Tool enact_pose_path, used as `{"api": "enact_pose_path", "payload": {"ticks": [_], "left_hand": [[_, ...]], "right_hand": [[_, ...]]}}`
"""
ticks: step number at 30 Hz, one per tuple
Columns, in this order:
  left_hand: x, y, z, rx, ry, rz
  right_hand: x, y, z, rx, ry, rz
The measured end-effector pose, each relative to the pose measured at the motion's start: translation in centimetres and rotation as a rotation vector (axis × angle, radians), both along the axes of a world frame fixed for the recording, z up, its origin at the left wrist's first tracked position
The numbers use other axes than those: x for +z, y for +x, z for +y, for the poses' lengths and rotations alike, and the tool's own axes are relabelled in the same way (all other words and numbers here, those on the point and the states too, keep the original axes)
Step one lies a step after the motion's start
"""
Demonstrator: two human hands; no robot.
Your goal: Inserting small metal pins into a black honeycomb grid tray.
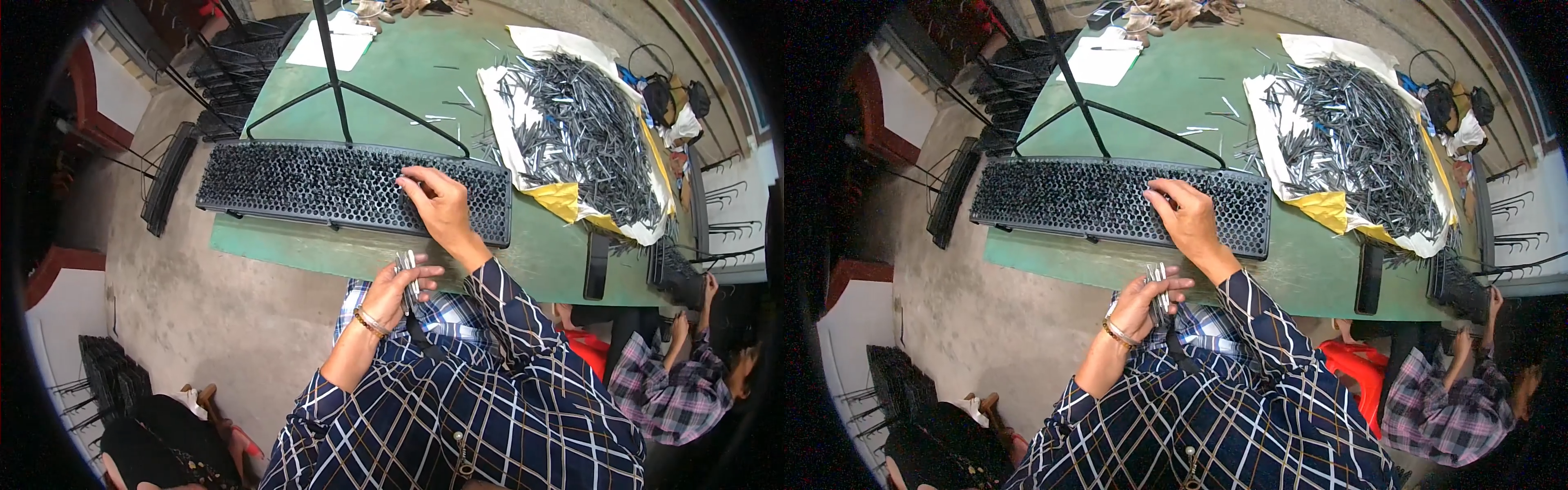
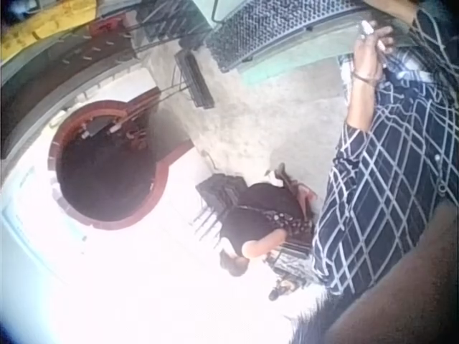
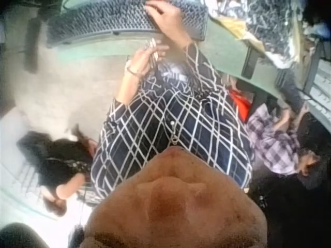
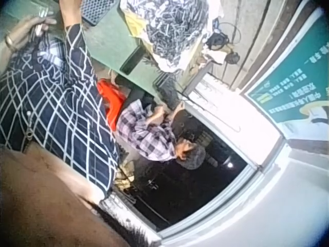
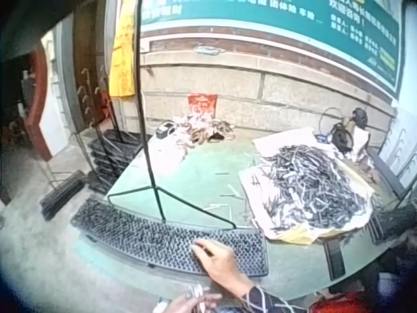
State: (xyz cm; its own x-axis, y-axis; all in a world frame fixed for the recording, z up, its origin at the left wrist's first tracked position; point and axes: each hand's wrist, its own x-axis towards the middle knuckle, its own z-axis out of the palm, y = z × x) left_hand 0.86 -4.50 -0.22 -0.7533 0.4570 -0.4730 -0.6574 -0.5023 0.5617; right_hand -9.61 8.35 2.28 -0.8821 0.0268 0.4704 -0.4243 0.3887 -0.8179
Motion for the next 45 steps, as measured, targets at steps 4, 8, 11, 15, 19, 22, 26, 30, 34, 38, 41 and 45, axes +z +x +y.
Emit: {"api": "enact_pose_path", "payload": {"ticks": [4,8,11,15,19,22,26,30,34,38,41,45], "left_hand": [[0.6,0.1,-0.1,-0.03,0.03,-0.05],[0.6,0.0,-0.1,-0.015,0.074,-0.062],[0.5,0.0,-0.2,-0.004,0.089,-0.06],[1.3,-0.1,-0.9,0.024,0.093,-0.021],[1.7,-0.5,-0.8,0.025,0.091,0.074],[1.6,-0.6,-0.8,0.031,0.076,0.068],[0.8,-0.6,-0.6,0.054,0.071,0.041],[1.2,-0.6,-0.7,0.068,0.051,0.072],[1.6,-0.6,-0.6,0.065,0.072,0.053],[0.8,-0.6,-0.7,0.022,0.068,0.044],[0.5,-0.5,-0.4,-0.009,0.098,0.012],[0.4,-0.3,-0.3,-0.024,0.1,-0.009]], "right_hand": [[-0.8,-0.2,0.2,0.024,0.187,0.113],[-0.6,0.2,0.5,0.082,0.414,0.276],[-0.4,0.8,0.3,0.078,0.44,0.25],[1.3,1.8,0.8,0.17,0.227,-0.074],[1.5,3.3,2.3,0.483,0.044,-0.577],[2.0,3.0,2.7,0.443,-0.079,-0.684],[2.1,2.6,2.8,0.317,0.104,-0.547],[1.0,2.8,2.9,0.549,0.128,-0.553],[1.2,2.4,2.9,0.359,-0.076,-0.625],[2.5,1.5,2.2,0.086,-0.081,-0.336],[2.0,0.4,2.1,0.035,0.087,-0.052],[0.2,-0.3,1.6,0.005,0.181,0.095]]}}
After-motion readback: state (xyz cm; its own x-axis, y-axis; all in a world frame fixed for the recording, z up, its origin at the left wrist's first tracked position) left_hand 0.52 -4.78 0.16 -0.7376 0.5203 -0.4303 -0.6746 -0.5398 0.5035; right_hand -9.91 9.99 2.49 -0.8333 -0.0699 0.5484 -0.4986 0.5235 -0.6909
